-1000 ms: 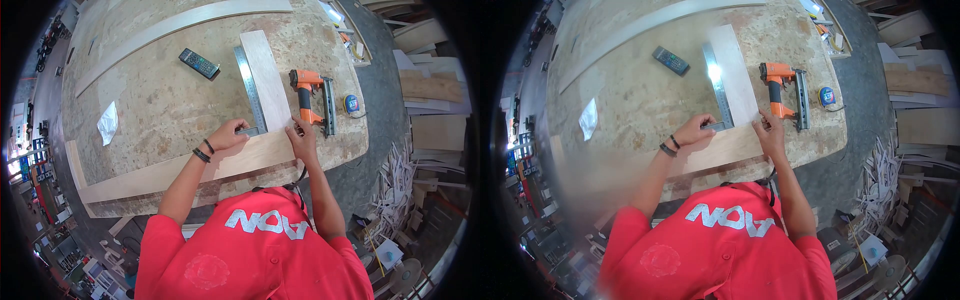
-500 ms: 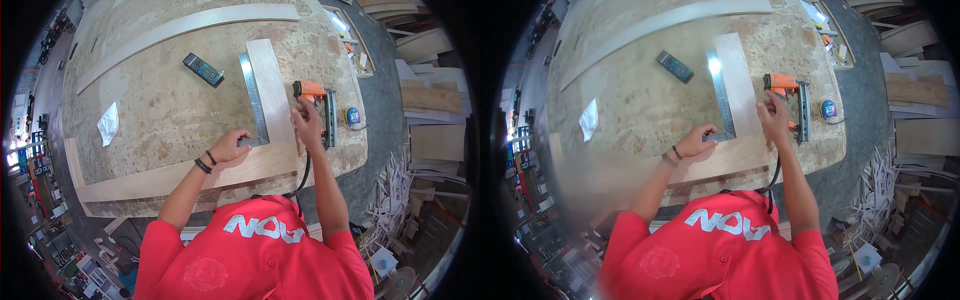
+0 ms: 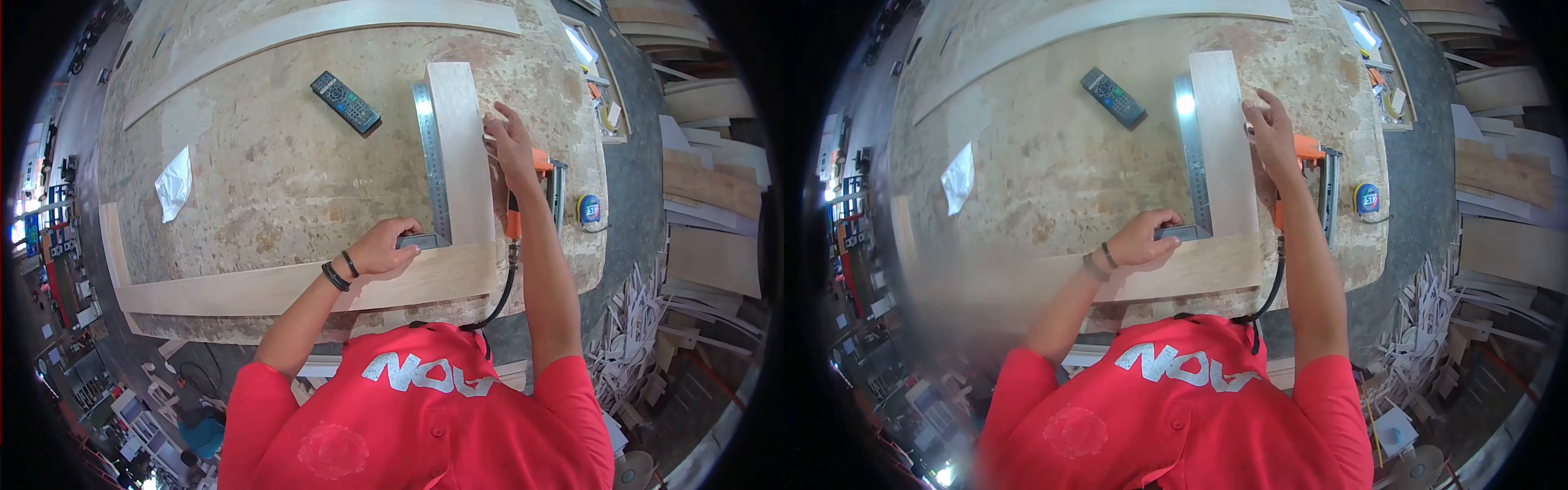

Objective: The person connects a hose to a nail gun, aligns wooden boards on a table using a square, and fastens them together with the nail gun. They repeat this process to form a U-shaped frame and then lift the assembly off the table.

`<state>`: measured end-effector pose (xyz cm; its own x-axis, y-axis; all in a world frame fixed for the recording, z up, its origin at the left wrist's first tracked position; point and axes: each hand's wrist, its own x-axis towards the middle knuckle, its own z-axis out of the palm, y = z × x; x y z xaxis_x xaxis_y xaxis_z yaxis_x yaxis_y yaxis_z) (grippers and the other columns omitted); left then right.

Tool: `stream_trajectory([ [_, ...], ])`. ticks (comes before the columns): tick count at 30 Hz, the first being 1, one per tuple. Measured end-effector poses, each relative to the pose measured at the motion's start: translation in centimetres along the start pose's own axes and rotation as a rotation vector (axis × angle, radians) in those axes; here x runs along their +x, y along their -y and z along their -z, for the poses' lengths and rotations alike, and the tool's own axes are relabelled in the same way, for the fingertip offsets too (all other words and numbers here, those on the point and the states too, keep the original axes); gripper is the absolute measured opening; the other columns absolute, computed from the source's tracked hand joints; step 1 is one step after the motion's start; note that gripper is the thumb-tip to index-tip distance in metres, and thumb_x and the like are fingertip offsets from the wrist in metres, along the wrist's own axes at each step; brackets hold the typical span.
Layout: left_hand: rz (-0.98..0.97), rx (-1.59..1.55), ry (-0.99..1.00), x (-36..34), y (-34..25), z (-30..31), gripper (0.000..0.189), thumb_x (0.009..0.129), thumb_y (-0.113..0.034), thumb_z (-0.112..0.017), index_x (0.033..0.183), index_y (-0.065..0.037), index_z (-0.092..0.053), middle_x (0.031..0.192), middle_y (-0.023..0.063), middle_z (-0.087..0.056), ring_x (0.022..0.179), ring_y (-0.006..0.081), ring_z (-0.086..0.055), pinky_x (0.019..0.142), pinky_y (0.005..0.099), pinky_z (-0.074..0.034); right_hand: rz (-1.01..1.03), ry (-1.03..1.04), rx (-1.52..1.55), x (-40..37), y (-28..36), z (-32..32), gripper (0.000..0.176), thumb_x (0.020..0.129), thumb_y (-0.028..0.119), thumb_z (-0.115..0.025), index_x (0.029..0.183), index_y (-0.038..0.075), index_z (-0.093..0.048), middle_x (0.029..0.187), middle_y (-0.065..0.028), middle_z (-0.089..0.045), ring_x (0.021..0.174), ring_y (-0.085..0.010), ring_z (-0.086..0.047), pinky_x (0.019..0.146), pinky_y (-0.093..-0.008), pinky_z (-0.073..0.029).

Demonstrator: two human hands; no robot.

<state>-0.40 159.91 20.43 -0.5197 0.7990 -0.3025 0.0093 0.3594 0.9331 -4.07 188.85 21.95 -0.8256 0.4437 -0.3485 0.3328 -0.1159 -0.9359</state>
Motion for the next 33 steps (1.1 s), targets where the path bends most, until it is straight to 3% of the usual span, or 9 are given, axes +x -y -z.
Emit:
stream_trajectory([
  [4,-0.022,0.005,-0.013,0.0,0.4,-0.1,0.028,0.08,-0.018,-0.068,0.1,0.001,-0.061,0.083,0.0191,-0.063,0.075,0.0303,-0.06,0.072,0.0381,-0.048,0.051,-0.099,0.001,1.6,-1.3,0.1,0.053,0.094,0.028,-0.064,0.139,0.003,-0.048,0.111,-0.013,-0.063,0.101,-0.0197,-0.06,0.087,-0.0332,-0.05],
  [7,-0.034,-0.019,-0.029,-0.1,0.2,-0.1,0.027,0.08,-0.017,-0.068,0.099,0.001,-0.061,0.082,0.0187,-0.063,0.075,0.0307,-0.06,0.071,0.0387,-0.048,0.0,0.081,0.046,1.2,-0.9,0.1,0.051,0.094,0.024,-0.064,0.138,0.002,-0.049,0.11,-0.0118,-0.063,0.097,-0.0173,-0.061,0.084,-0.0304,-0.051],
  [16,-0.029,-0.03,-0.02,-0.1,-0.1,0.0,0.026,0.081,-0.016,-0.067,0.099,0.0,-0.06,0.084,0.0188,-0.064,0.077,0.0324,-0.062,0.071,0.0393,-0.048,0.122,0.042,-0.109,1.5,-1.5,0.0,0.042,0.091,0.016,-0.066,0.129,0.0,-0.058,0.109,-0.0098,-0.065,0.09,-0.0143,-0.063,0.073,-0.0268,-0.051],
  [22,-0.04,-0.021,-0.024,-0.1,-0.2,0.1,0.025,0.081,-0.015,-0.067,0.099,0.001,-0.06,0.084,0.0192,-0.064,0.077,0.0327,-0.062,0.072,0.0395,-0.048,0.124,-0.023,-0.066,1.6,-1.7,-0.1,0.047,0.089,0.018,-0.069,0.13,0.0,-0.057,0.11,-0.0105,-0.065,0.089,-0.0141,-0.062,0.068,-0.027,-0.05],
  [26,-0.038,-0.019,-0.011,-0.1,-0.2,0.2,0.025,0.08,-0.015,-0.066,0.099,0.001,-0.061,0.084,0.0196,-0.064,0.077,0.0331,-0.062,0.072,0.0395,-0.048,0.119,0.038,-0.006,1.2,-1.1,-0.7,0.049,0.089,0.021,-0.07,0.13,-0.001,-0.056,0.113,-0.012,-0.064,0.089,-0.0147,-0.062,0.071,-0.0274,-0.05],
  [28,-0.037,-0.021,-0.009,0.0,-0.1,0.2,0.025,0.08,-0.015,-0.066,0.099,0.001,-0.061,0.084,0.0197,-0.064,0.077,0.0333,-0.062,0.072,0.0395,-0.048,0.181,-0.12,-0.016,1.4,-1.3,-0.7,0.052,0.089,0.023,-0.07,0.132,-0.001,-0.054,0.114,-0.0116,-0.062,0.088,-0.0144,-0.061,0.073,-0.0278,-0.05],
  [30,-0.028,0.006,0.014,-0.1,0.1,0.2,0.028,0.083,-0.015,-0.067,0.104,0.001,-0.061,0.088,0.0147,-0.064,0.081,0.0233,-0.06,0.077,0.0341,-0.048,0.131,-0.028,-0.019,1.7,-1.3,-0.4,0.052,0.089,0.023,-0.07,0.132,-0.001,-0.054,0.114,-0.0109,-0.062,0.088,-0.0147,-0.06,0.074,-0.0283,-0.05],
  [31,-0.026,0.006,0.014,-0.1,0.1,0.3,0.028,0.083,-0.015,-0.067,0.104,0.001,-0.061,0.088,0.0147,-0.064,0.081,0.0233,-0.06,0.077,0.0341,-0.048,0.082,0.062,-0.022,1.8,-1.3,-0.3,0.053,0.089,0.024,-0.07,0.132,0.0,-0.054,0.114,-0.0103,-0.062,0.089,-0.015,-0.06,0.075,-0.0288,-0.05],
  [33,-0.079,-0.005,-0.027,-0.1,-0.1,0.1,0.027,0.08,-0.015,-0.066,0.101,0.001,-0.061,0.086,0.0202,-0.064,0.079,0.0341,-0.062,0.073,0.0396,-0.048,0.127,-0.004,-0.015,2.1,-1.3,-0.3,0.052,0.089,0.023,-0.07,0.132,0.0,-0.054,0.113,-0.0103,-0.063,0.09,-0.0154,-0.06,0.076,-0.0288,-0.05],
])
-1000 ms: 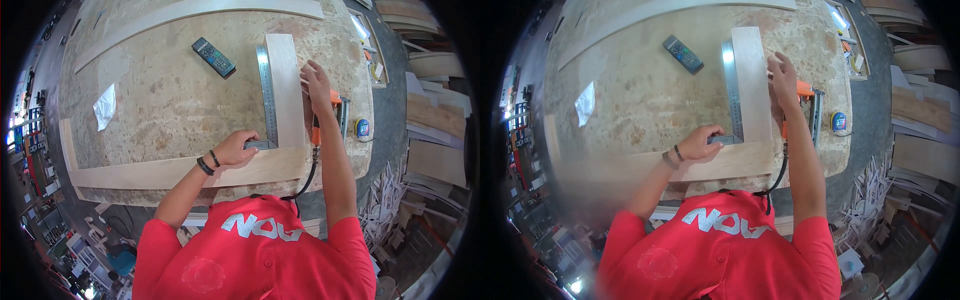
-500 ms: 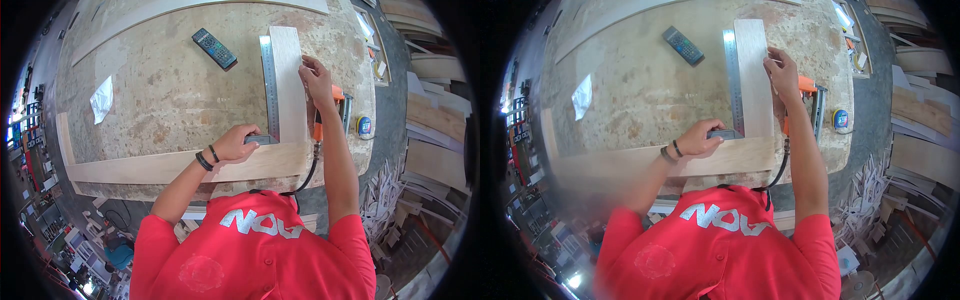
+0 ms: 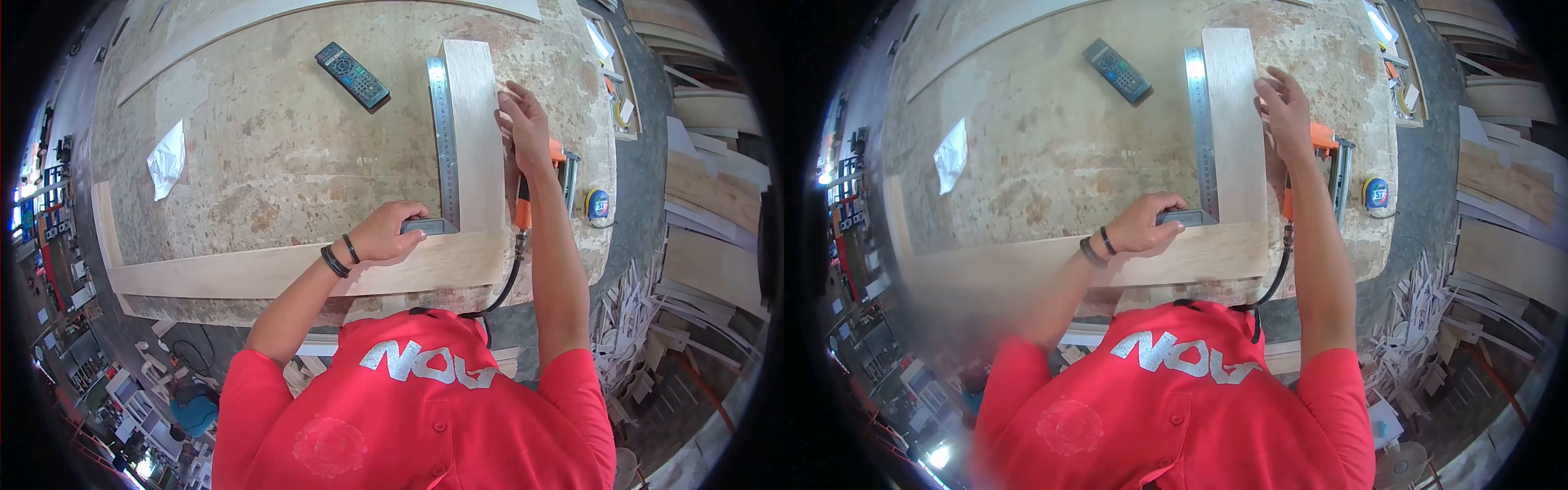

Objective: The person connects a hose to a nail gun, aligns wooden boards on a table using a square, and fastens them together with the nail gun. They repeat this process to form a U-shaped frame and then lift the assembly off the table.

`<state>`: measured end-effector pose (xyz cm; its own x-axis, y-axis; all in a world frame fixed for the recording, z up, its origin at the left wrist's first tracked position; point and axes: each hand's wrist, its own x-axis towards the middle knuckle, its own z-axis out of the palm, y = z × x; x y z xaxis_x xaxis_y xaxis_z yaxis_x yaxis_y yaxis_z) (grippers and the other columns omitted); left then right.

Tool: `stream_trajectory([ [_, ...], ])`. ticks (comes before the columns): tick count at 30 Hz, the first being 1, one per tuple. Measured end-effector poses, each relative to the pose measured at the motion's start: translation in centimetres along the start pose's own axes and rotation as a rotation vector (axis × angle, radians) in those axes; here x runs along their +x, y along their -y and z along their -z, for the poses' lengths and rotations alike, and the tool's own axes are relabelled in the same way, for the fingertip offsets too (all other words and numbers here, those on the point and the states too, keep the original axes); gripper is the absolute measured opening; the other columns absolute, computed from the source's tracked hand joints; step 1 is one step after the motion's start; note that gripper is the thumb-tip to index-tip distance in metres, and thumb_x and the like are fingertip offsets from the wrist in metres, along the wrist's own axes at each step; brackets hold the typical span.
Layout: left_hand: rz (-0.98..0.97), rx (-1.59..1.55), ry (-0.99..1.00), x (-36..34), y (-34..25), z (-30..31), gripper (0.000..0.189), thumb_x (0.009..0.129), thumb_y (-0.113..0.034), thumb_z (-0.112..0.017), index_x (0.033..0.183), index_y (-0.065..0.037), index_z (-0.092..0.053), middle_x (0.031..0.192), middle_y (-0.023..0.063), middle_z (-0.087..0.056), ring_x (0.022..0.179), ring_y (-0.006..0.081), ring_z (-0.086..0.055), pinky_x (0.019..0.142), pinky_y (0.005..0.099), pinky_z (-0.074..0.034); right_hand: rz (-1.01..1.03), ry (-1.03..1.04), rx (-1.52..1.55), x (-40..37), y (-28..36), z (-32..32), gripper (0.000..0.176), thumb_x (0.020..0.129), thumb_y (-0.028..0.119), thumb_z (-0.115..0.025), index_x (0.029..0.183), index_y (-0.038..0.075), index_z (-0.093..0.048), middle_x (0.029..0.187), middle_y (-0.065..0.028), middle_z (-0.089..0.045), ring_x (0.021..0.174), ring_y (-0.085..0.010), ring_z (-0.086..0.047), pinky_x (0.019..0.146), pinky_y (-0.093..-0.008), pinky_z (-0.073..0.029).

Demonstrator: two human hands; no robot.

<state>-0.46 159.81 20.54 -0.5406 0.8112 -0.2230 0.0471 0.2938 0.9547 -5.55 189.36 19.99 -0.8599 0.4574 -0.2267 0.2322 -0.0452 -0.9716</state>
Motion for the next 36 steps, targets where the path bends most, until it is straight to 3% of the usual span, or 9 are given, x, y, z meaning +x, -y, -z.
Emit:
stream_trajectory([
  [8,0.009,0.023,0.019,0.0,0.4,0.1,0.028,0.081,-0.016,-0.066,0.103,0.001,-0.061,0.091,0.0185,-0.064,0.083,0.0315,-0.061,0.076,0.038,-0.048,-0.025,-0.044,0.08,-0.4,1.0,0.0,0.052,0.091,0.023,-0.069,0.135,0.002,-0.052,0.112,-0.0111,-0.063,0.098,-0.0171,-0.062,0.083,-0.0287,-0.052],
  [14,0.029,0.031,0.041,0.0,0.1,0.1,0.028,0.083,-0.016,-0.066,0.105,0.001,-0.061,0.093,0.0166,-0.064,0.085,0.0278,-0.061,0.079,0.0356,-0.048,-0.12,0.028,0.099,-0.7,1.4,-0.1,0.054,0.091,0.025,-0.069,0.136,0.004,-0.05,0.112,-0.01,-0.063,0.095,-0.0169,-0.061,0.079,-0.0258,-0.052],
  [17,0.025,0.036,0.035,0.0,0.0,0.2,0.028,0.083,-0.016,-0.066,0.105,0.001,-0.061,0.093,0.0167,-0.064,0.084,0.0278,-0.061,0.078,0.0356,-0.048,-0.014,-0.01,0.017,-0.5,0.8,-0.1,0.053,0.091,0.025,-0.069,0.136,0.005,-0.051,0.11,-0.0087,-0.064,0.092,-0.0164,-0.062,0.077,-0.0257,-0.052],
  [19,0.035,0.041,0.038,-0.1,0.0,0.1,0.028,0.083,-0.015,-0.067,0.105,0.001,-0.061,0.093,0.0168,-0.064,0.085,0.0277,-0.061,0.078,0.0356,-0.048,-0.138,0.042,0.035,-0.7,1.1,0.2,0.053,0.09,0.026,-0.07,0.135,0.004,-0.052,0.112,-0.0076,-0.062,0.09,-0.0153,-0.062,0.075,-0.0252,-0.052],
  [26,0.02,0.043,0.045,-0.1,0.2,0.2,0.027,0.084,-0.014,-0.066,0.106,0.001,-0.061,0.094,0.0165,-0.064,0.085,0.0279,-0.06,0.079,0.0356,-0.048,-0.115,0.044,0.071,-0.4,0.2,0.3,0.052,0.089,0.026,-0.071,0.133,0.004,-0.054,0.11,-0.0066,-0.061,0.089,-0.0149,-0.062,0.073,-0.0252,-0.052],
  [28,0.008,0.039,0.042,0.0,0.1,0.1,0.028,0.084,-0.014,-0.066,0.106,0.001,-0.061,0.094,0.0164,-0.064,0.085,0.028,-0.06,0.079,0.0356,-0.048,0.104,-0.075,-0.037,-0.1,-0.4,0.2,0.05,0.089,0.026,-0.071,0.132,0.003,-0.055,0.107,-0.0062,-0.063,0.086,-0.014,-0.062,0.071,-0.0246,-0.052],
  [31,-0.018,0.02,-0.002,0.0,-0.1,0.0,0.027,0.08,-0.015,-0.065,0.101,0.002,-0.061,0.088,0.0204,-0.063,0.081,0.0352,-0.061,0.074,0.0403,-0.048,-0.098,0.071,0.057,-0.5,0.1,0.5,0.052,0.089,0.027,-0.071,0.131,0.002,-0.056,0.111,-0.0078,-0.062,0.089,-0.0152,-0.062,0.074,-0.0272,-0.052],
  [34,0.007,-0.001,0.008,0.0,-0.1,0.0,0.027,0.08,-0.015,-0.065,0.1,0.002,-0.061,0.089,0.0205,-0.063,0.08,0.0353,-0.061,0.074,0.0402,-0.048,0.034,-0.126,0.026,-0.3,0.0,0.1,0.051,0.088,0.025,-0.072,0.131,0.001,-0.056,0.106,-0.007,-0.063,0.088,-0.0139,-0.061,0.072,-0.0259,-0.051],
  [36,0.0,0.002,0.001,0.0,-0.1,0.0,0.027,0.08,-0.015,-0.065,0.1,0.003,-0.061,0.089,0.0203,-0.063,0.08,0.0348,-0.061,0.074,0.04,-0.048,-0.025,-0.025,0.027,-0.4,0.0,0.2,0.051,0.089,0.025,-0.071,0.131,0.001,-0.056,0.106,-0.0071,-0.063,0.089,-0.0142,-0.061,0.072,-0.0259,-0.051],
])
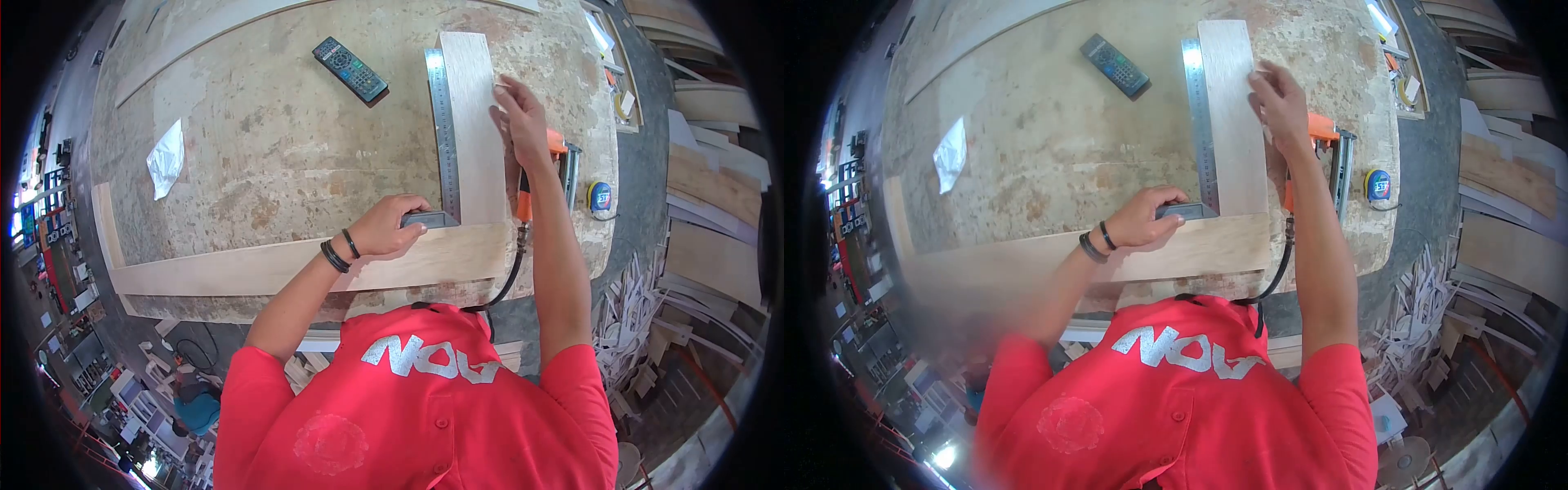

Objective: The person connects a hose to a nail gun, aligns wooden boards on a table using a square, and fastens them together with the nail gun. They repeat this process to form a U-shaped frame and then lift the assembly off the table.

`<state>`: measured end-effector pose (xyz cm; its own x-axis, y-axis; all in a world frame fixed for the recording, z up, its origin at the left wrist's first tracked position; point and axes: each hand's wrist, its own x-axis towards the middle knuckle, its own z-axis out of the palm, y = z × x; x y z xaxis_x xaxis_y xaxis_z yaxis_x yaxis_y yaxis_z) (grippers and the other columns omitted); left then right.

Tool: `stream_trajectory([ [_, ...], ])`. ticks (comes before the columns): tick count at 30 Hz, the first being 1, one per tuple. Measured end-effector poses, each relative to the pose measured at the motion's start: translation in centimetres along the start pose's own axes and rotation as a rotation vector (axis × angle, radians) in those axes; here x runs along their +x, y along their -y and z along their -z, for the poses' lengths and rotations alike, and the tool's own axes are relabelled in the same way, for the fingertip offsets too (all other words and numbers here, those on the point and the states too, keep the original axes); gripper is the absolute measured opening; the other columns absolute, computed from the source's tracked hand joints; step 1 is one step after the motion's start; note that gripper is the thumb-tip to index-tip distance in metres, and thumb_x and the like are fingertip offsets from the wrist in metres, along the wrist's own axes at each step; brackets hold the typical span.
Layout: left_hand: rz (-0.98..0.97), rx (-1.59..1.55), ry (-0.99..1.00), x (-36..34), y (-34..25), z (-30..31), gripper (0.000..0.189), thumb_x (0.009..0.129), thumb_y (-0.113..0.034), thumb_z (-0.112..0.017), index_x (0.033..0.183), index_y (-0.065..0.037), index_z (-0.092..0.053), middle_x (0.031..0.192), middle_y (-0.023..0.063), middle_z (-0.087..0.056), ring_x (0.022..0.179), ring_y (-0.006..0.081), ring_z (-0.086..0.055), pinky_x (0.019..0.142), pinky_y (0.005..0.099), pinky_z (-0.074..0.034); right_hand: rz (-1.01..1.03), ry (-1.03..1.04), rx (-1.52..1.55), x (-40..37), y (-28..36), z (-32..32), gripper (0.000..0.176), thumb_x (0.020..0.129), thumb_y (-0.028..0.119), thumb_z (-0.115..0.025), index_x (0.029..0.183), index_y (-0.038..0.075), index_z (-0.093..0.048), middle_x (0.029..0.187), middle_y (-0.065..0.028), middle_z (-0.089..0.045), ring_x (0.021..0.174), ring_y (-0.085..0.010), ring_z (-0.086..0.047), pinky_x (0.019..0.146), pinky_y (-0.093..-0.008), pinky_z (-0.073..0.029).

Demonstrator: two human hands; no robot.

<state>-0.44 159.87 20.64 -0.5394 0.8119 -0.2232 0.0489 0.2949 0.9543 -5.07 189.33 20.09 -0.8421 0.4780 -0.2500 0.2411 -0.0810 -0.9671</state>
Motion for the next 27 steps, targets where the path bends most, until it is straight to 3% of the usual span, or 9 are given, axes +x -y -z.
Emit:
stream_trajectory([
  [2,-0.005,-0.001,0.0,0.0,0.0,0.0,0.027,0.08,-0.015,-0.065,0.1,0.003,-0.061,0.088,0.0202,-0.063,0.08,0.0344,-0.061,0.074,0.04,-0.048,-0.062,0.098,-0.002,-0.1,0.0,0.1,0.051,0.089,0.026,-0.071,0.131,0.001,-0.056,0.107,-0.0072,-0.063,0.09,-0.0144,-0.061,0.073,-0.0259,-0.051],
  [4,-0.01,-0.001,-0.003,0.0,0.0,0.1,0.027,0.08,-0.015,-0.065,0.1,0.003,-0.061,0.087,0.0201,-0.063,0.079,0.034,-0.061,0.073,0.0399,-0.048,0.066,-0.053,-0.014,0.2,0.0,0.0,0.049,0.089,0.024,-0.07,0.13,0.002,-0.056,0.104,-0.0067,-0.063,0.086,-0.0131,-0.06,0.07,-0.0243,-0.051],
  [6,0.054,0.03,0.061,0.0,0.0,0.3,0.027,0.083,-0.014,-0.066,0.105,0.001,-0.061,0.091,0.0152,-0.065,0.083,0.0254,-0.061,0.077,0.0347,-0.048,0.028,0.024,-0.015,0.1,-0.2,0.0,0.05,0.089,0.024,-0.07,0.132,0.003,-0.055,0.105,-0.0074,-0.063,0.087,-0.0137,-0.06,0.072,-0.0253,-0.052],
  [9,0.002,0.016,0.009,0.0,0.1,0.1,0.027,0.08,-0.015,-0.066,0.101,0.002,-0.061,0.084,0.0198,-0.062,0.076,0.0333,-0.06,0.071,0.0391,-0.048,-0.014,0.071,0.024,0.0,0.1,0.1,0.051,0.09,0.023,-0.07,0.134,0.003,-0.053,0.106,-0.0081,-0.063,0.09,-0.0138,-0.06,0.075,-0.0261,-0.052],
  [16,-0.003,0.002,0.001,-0.1,0.1,0.0,0.027,0.08,-0.015,-0.066,0.101,0.002,-0.061,0.085,0.0195,-0.063,0.076,0.0329,-0.06,0.072,0.0385,-0.048,-0.014,0.082,0.03,-0.1,0.3,0.2,0.054,0.09,0.023,-0.07,0.136,0.002,-0.05,0.109,-0.0085,-0.064,0.093,-0.0126,-0.06,0.079,-0.0259,-0.052],
  [18,0.054,0.009,0.055,0.0,0.2,0.2,0.027,0.083,-0.015,-0.066,0.105,0.001,-0.061,0.09,0.0143,-0.064,0.081,0.0236,-0.06,0.076,0.0339,-0.048,0.048,0.043,0.067,0.0,-0.2,0.1,0.054,0.09,0.024,-0.07,0.136,0.002,-0.05,0.109,-0.0084,-0.064,0.091,-0.0125,-0.059,0.078,-0.0262,-0.052],
  [21,0.042,0.02,0.048,0.0,0.3,0.2,0.027,0.083,-0.014,-0.066,0.105,0.001,-0.061,0.09,0.0141,-0.064,0.081,0.0233,-0.06,0.076,0.0337,-0.048,0.018,0.106,0.028,-0.2,0.4,-0.2,0.048,0.093,0.021,-0.067,0.136,0.004,-0.051,0.11,-0.0054,-0.062,0.083,-0.0098,-0.061,0.072,-0.0226,-0.051],
  [24,0.025,0.037,0.05,0.0,0.2,0.2,0.027,0.083,-0.014,-0.066,0.105,0.002,-0.061,0.091,0.0141,-0.064,0.081,0.0232,-0.059,0.076,0.0336,-0.048,-0.027,0.102,0.038,-0.2,0.6,0.0,0.055,0.09,0.026,-0.07,0.136,0.001,-0.05,0.111,-0.008,-0.063,0.092,-0.0129,-0.058,0.074,-0.0255,-0.052],
  [27,0.028,0.013,0.055,0.0,0.1,0.2,0.027,0.083,-0.014,-0.066,0.105,0.002,-0.061,0.091,0.0143,-0.064,0.081,0.0233,-0.059,0.077,0.0336,-0.048,0.153,-0.056,-0.114,-0.1,0.1,-0.1,0.055,0.09,0.026,-0.07,0.135,0.001,-0.051,0.114,-0.0086,-0.061,0.094,-0.0138,-0.058,0.075,-0.0269,-0.052],
])
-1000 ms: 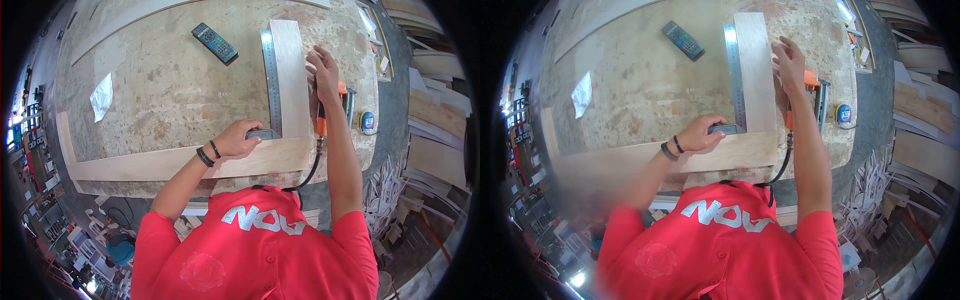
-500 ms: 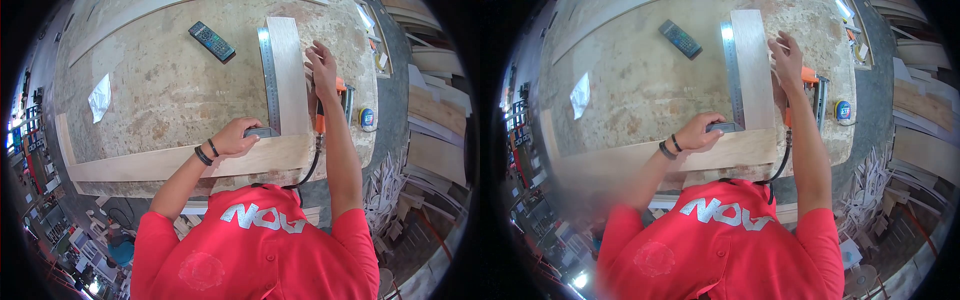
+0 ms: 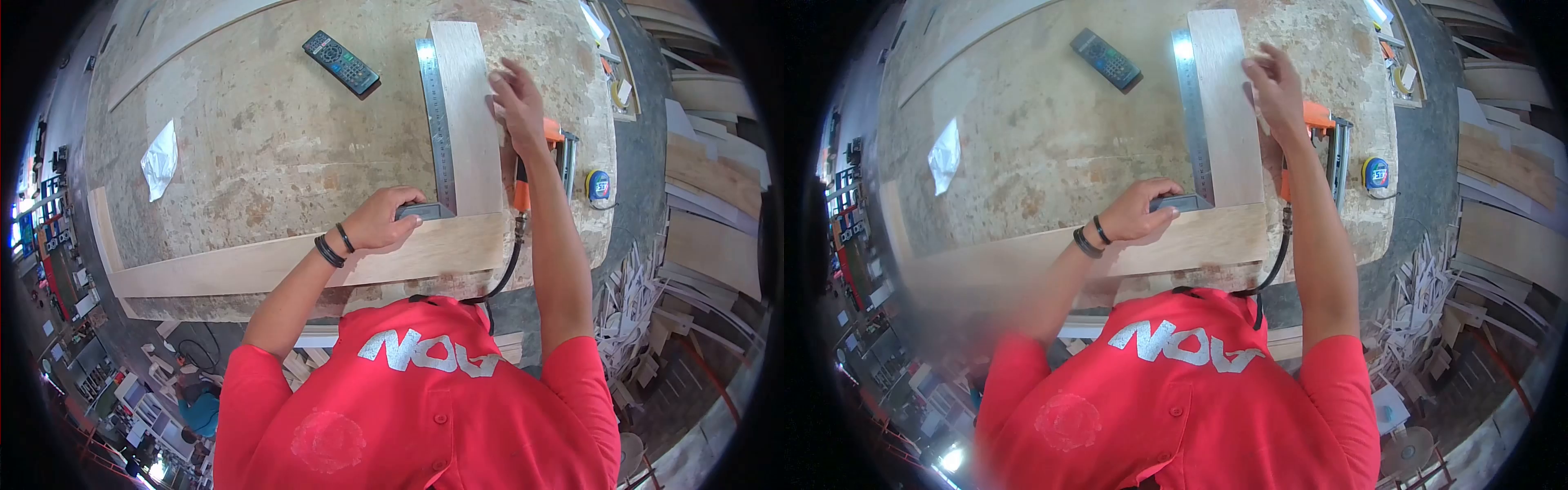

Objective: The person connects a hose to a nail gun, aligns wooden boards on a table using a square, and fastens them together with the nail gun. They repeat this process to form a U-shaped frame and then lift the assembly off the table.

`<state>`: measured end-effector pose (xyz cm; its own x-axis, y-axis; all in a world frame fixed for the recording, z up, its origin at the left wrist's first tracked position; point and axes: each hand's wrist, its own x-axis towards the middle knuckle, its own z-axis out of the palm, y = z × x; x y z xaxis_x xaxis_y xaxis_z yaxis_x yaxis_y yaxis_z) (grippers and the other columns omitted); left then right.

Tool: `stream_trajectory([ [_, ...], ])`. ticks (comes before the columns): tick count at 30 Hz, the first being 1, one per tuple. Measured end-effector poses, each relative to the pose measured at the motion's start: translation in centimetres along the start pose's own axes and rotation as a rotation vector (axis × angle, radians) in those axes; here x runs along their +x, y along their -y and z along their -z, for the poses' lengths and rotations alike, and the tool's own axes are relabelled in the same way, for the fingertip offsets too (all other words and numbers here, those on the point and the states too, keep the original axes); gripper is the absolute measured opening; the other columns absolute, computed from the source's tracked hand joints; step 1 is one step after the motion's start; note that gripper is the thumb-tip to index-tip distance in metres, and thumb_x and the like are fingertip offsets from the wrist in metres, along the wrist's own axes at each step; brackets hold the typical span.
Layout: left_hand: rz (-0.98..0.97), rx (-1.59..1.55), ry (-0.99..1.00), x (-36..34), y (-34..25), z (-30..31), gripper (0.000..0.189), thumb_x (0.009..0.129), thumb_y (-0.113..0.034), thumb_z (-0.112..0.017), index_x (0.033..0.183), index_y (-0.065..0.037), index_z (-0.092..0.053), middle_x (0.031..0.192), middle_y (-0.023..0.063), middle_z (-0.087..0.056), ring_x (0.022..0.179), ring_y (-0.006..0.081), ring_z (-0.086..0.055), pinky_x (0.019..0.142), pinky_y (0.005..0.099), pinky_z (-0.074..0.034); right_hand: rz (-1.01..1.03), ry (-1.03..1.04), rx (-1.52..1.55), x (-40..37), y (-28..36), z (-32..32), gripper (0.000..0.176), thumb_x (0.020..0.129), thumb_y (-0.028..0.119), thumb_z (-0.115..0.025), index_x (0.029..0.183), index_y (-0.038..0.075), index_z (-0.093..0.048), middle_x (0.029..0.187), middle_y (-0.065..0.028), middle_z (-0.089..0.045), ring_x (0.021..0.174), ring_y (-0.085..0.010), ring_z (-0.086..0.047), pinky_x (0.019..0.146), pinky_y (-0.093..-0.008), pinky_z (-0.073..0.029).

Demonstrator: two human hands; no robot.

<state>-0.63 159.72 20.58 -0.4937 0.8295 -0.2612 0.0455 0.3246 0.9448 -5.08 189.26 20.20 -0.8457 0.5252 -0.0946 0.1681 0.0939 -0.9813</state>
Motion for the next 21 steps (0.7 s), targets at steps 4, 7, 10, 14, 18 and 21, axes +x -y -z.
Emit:
stream_trajectory([
  [4,-0.005,0.005,-0.01,0.0,0.1,0.0,0.027,0.083,-0.013,-0.065,0.105,0.002,-0.061,0.091,0.0146,-0.064,0.082,0.0235,-0.06,0.077,0.0337,-0.048,-0.082,0.136,0.086,0.2,-0.2,0.2,0.059,0.088,0.03,-0.072,0.135,0.001,-0.052,0.12,-0.0116,-0.059,0.103,-0.019,-0.058,0.082,-0.0329,-0.052],
  [7,0.026,0.005,0.003,0.0,-0.2,0.0,0.027,0.083,-0.013,-0.065,0.105,0.002,-0.061,0.092,0.0149,-0.064,0.082,0.0236,-0.06,0.078,0.0336,-0.048,0.021,0.04,-0.007,0.2,0.0,0.0,0.061,0.086,0.031,-0.072,0.135,0.001,-0.052,0.122,-0.0143,-0.059,0.11,-0.0215,-0.058,0.087,-0.0329,-0.052],
  [10,0.023,0.006,0.008,-0.1,-0.2,0.0,0.027,0.083,-0.013,-0.065,0.106,0.002,-0.061,0.092,0.0152,-0.064,0.083,0.0237,-0.06,0.079,0.0336,-0.047,-0.03,0.169,0.008,-0.2,0.1,-0.5,0.064,0.086,0.035,-0.072,0.137,0.002,-0.051,0.123,-0.0164,-0.059,0.114,-0.025,-0.057,0.09,-0.0339,-0.051],
  [14,0.008,0.014,-0.004,0.0,0.0,-0.1,0.027,0.083,-0.013,-0.065,0.105,0.002,-0.061,0.091,0.0152,-0.064,0.082,0.024,-0.059,0.078,0.0338,-0.048,-0.018,0.022,0.024,-0.2,-0.1,-0.5,0.064,0.086,0.033,-0.072,0.137,0.001,-0.049,0.121,-0.0162,-0.06,0.113,-0.0242,-0.057,0.092,-0.0329,-0.05],
  [18,0.01,0.015,0.0,0.0,-0.1,0.0,0.026,0.083,-0.013,-0.065,0.104,0.003,-0.061,0.089,0.015,-0.064,0.08,0.0237,-0.059,0.077,0.0334,-0.047,0.045,0.137,-0.035,0.1,-0.4,-0.1,0.067,0.087,0.031,-0.072,0.14,0.001,-0.045,0.119,-0.0142,-0.061,0.109,-0.0208,-0.058,0.091,-0.0305,-0.05],
  [21,0.001,-0.001,-0.015,0.0,0.2,-0.2,0.026,0.083,-0.013,-0.065,0.103,0.003,-0.061,0.087,0.015,-0.063,0.079,0.0225,-0.058,0.077,0.0328,-0.047,-0.008,0.128,0.047,-0.3,0.0,-0.1,0.068,0.087,0.031,-0.072,0.141,0.0,-0.044,0.117,-0.0133,-0.061,0.106,-0.0191,-0.058,0.089,-0.0298,-0.05],
])
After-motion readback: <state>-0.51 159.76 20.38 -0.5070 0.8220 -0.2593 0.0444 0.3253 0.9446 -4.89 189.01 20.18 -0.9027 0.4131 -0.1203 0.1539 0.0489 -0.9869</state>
